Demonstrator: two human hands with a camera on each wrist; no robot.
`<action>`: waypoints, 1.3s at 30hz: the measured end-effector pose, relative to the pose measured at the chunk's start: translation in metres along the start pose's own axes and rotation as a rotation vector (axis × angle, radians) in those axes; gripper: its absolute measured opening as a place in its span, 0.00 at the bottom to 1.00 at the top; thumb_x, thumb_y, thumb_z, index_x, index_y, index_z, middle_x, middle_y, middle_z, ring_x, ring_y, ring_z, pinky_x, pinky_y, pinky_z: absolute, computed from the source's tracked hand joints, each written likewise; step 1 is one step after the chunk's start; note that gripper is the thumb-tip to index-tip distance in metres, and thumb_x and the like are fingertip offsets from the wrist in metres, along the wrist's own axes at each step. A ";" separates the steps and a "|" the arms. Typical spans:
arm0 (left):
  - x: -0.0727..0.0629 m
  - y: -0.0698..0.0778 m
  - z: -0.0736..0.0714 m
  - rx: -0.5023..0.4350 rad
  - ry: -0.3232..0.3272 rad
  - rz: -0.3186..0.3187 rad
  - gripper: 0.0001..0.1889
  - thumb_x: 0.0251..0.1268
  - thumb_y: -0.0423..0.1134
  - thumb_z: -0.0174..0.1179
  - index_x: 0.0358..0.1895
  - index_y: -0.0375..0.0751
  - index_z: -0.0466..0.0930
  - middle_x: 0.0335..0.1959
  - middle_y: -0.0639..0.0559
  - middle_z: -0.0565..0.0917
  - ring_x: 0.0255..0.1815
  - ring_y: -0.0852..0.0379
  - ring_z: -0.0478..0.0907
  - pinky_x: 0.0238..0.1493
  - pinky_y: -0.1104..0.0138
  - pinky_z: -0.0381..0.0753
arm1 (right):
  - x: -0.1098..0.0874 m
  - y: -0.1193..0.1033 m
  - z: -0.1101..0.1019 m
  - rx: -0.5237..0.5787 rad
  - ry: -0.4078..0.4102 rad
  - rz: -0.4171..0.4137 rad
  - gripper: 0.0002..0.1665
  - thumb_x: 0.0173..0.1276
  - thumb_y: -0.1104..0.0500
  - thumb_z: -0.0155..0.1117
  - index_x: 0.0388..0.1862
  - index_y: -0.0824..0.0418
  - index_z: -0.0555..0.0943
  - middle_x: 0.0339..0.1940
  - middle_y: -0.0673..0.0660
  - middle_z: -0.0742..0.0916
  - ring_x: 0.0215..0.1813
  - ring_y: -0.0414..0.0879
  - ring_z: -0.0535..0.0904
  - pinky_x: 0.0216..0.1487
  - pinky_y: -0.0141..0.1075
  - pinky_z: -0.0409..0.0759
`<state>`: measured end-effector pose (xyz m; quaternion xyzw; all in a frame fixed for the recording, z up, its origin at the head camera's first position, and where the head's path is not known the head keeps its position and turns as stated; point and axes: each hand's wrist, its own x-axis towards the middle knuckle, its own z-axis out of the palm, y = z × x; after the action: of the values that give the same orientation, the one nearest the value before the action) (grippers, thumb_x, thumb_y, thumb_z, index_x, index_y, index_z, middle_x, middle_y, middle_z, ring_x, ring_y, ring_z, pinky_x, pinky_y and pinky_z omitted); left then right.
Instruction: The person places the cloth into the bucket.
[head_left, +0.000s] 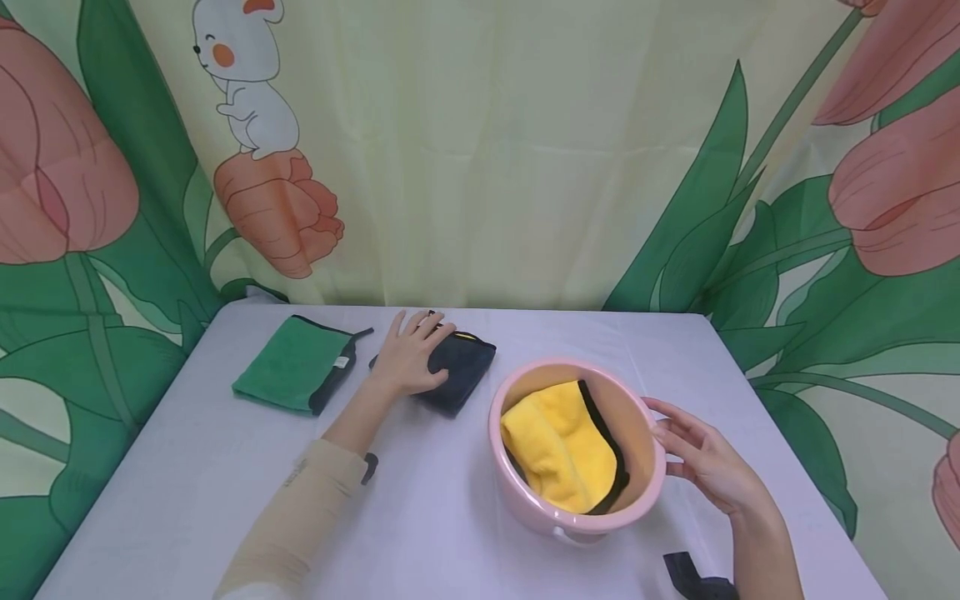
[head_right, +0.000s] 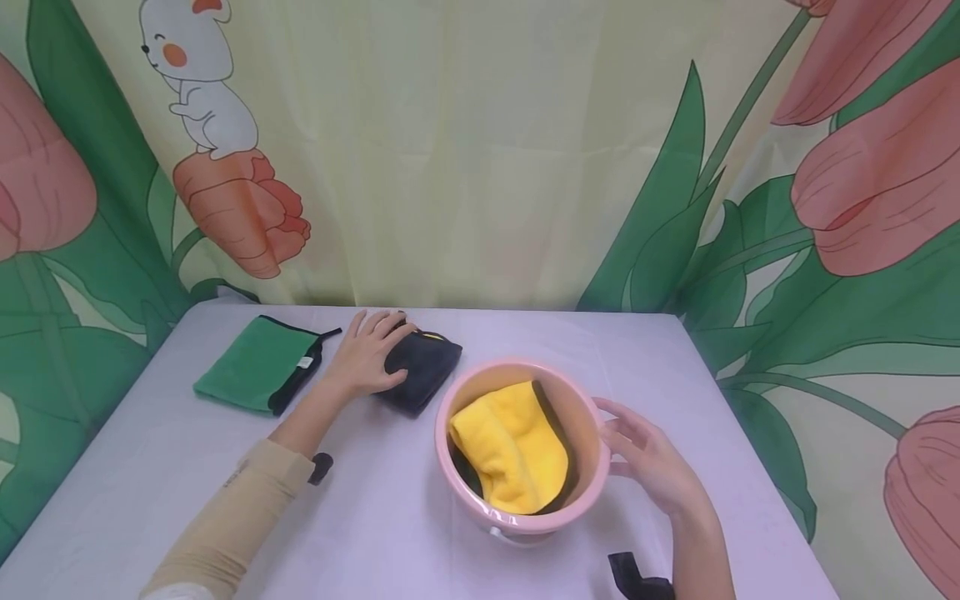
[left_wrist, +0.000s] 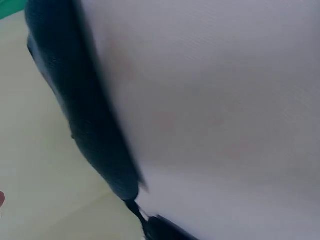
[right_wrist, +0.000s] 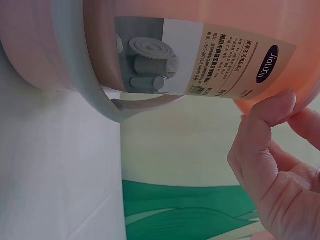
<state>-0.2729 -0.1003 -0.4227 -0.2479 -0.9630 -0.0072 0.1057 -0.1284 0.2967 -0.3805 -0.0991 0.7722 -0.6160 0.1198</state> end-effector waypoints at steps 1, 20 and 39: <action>-0.001 -0.002 0.002 0.003 -0.013 0.005 0.37 0.50 0.58 0.56 0.67 0.53 0.60 0.68 0.48 0.60 0.68 0.47 0.53 0.66 0.46 0.43 | 0.000 0.000 0.000 0.002 -0.002 -0.002 0.24 0.70 0.63 0.48 0.64 0.54 0.65 0.37 0.48 0.81 0.40 0.38 0.79 0.39 0.39 0.81; -0.009 -0.026 0.035 0.078 -0.212 0.103 0.42 0.46 0.60 0.59 0.68 0.53 0.58 0.68 0.50 0.62 0.68 0.47 0.54 0.66 0.45 0.42 | 0.001 0.001 -0.003 -0.003 -0.012 -0.006 0.24 0.70 0.64 0.47 0.64 0.55 0.65 0.37 0.48 0.81 0.39 0.39 0.79 0.38 0.39 0.81; -0.001 -0.024 0.053 -0.078 -0.300 0.077 0.41 0.44 0.57 0.61 0.67 0.53 0.60 0.67 0.46 0.61 0.67 0.44 0.56 0.67 0.45 0.42 | 0.002 0.000 -0.003 0.000 -0.011 0.001 0.24 0.70 0.64 0.47 0.65 0.53 0.65 0.37 0.48 0.81 0.40 0.39 0.79 0.38 0.39 0.81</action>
<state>-0.2941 -0.1178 -0.4735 -0.2867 -0.9568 -0.0036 -0.0488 -0.1310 0.2991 -0.3804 -0.1022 0.7715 -0.6155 0.1242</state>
